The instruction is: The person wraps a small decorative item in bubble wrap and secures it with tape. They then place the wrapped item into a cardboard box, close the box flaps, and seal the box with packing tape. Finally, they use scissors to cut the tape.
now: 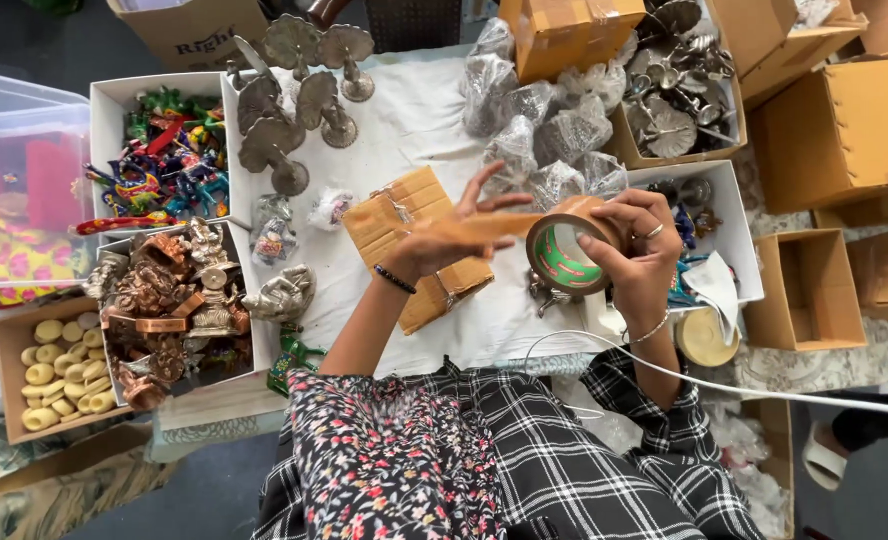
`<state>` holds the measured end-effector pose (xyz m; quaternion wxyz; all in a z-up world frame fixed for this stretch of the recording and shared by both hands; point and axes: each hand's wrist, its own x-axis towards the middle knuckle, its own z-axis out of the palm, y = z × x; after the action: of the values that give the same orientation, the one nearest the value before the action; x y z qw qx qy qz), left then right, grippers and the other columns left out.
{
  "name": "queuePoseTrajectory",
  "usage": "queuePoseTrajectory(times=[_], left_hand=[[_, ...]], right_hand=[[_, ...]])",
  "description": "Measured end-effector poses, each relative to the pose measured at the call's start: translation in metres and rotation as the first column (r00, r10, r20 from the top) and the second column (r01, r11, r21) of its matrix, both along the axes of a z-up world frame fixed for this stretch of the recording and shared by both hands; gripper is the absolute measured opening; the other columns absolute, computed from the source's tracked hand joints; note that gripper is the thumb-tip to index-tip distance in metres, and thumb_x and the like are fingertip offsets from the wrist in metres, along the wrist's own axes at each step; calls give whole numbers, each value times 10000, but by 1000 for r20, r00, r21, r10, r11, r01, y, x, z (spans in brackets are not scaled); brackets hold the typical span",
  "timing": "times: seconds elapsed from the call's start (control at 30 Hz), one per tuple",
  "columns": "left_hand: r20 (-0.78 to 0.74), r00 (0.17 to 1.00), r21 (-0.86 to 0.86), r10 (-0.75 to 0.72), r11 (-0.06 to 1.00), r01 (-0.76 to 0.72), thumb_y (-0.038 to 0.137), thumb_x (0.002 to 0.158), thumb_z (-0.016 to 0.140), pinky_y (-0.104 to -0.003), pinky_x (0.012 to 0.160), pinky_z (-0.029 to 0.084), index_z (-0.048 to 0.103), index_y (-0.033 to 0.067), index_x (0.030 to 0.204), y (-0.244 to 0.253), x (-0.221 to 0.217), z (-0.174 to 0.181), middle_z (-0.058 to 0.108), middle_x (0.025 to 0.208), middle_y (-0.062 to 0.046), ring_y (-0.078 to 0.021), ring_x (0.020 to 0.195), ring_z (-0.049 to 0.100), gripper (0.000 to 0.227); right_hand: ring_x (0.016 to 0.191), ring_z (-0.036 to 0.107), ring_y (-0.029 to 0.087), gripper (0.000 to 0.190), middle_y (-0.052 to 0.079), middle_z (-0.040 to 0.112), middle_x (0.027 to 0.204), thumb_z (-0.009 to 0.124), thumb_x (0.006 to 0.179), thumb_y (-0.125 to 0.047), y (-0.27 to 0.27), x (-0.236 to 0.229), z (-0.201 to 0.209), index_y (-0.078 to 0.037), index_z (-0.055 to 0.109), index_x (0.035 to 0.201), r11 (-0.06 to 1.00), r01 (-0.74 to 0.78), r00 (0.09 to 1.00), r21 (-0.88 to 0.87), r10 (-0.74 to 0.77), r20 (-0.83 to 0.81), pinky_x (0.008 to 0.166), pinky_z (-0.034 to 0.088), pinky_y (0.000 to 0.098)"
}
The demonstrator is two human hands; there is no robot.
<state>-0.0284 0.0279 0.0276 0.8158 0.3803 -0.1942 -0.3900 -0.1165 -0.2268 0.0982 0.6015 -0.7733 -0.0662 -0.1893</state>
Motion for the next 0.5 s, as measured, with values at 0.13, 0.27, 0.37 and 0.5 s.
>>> queuePoseTrajectory(times=[0.13, 0.27, 0.37, 0.5], left_hand=[[136, 976, -58, -169, 982, 179, -133, 722, 823, -438, 1153, 388, -39, 335, 1600, -3, -12, -16, 267, 1652, -62, -238, 1464, 414, 1316], [0, 999, -178, 34, 983, -34, 13, 946, 709, -452, 1248, 398, 218, 175, 1633, -31, -22, -37, 384, 1647, -90, -233, 1506, 427, 860], [-42, 990, -245, 132, 960, -139, 88, 1039, 635, -476, 1255, 405, 407, 69, 1565, -41, -25, -35, 484, 1602, -114, -258, 1477, 478, 574], [-132, 984, -279, 117, 949, -150, 86, 1016, 602, -487, 1194, 434, 490, 50, 1466, -44, -26, -38, 536, 1524, -123, -264, 1430, 519, 465]], right_hand=[[1083, 605, 115, 292, 29, 560, 1230, 833, 808, -37, -4, -4, 3, 9, 736, 1080, 998, 13, 1000, 69, -13, -5, 932, 526, 248], [1111, 605, 119, 302, 33, 550, 1244, 833, 810, -26, -5, -11, 2, 8, 727, 1091, 995, -26, 1000, 101, 27, -9, 964, 529, 255], [1118, 607, 123, 301, 37, 548, 1251, 829, 805, -21, -2, -17, 3, 8, 725, 1085, 995, -32, 999, 97, 34, -21, 977, 526, 261], [1111, 613, 133, 295, 46, 553, 1246, 827, 799, -25, -3, -28, 0, 5, 727, 1074, 999, -14, 1000, 29, 14, -11, 979, 528, 270]])
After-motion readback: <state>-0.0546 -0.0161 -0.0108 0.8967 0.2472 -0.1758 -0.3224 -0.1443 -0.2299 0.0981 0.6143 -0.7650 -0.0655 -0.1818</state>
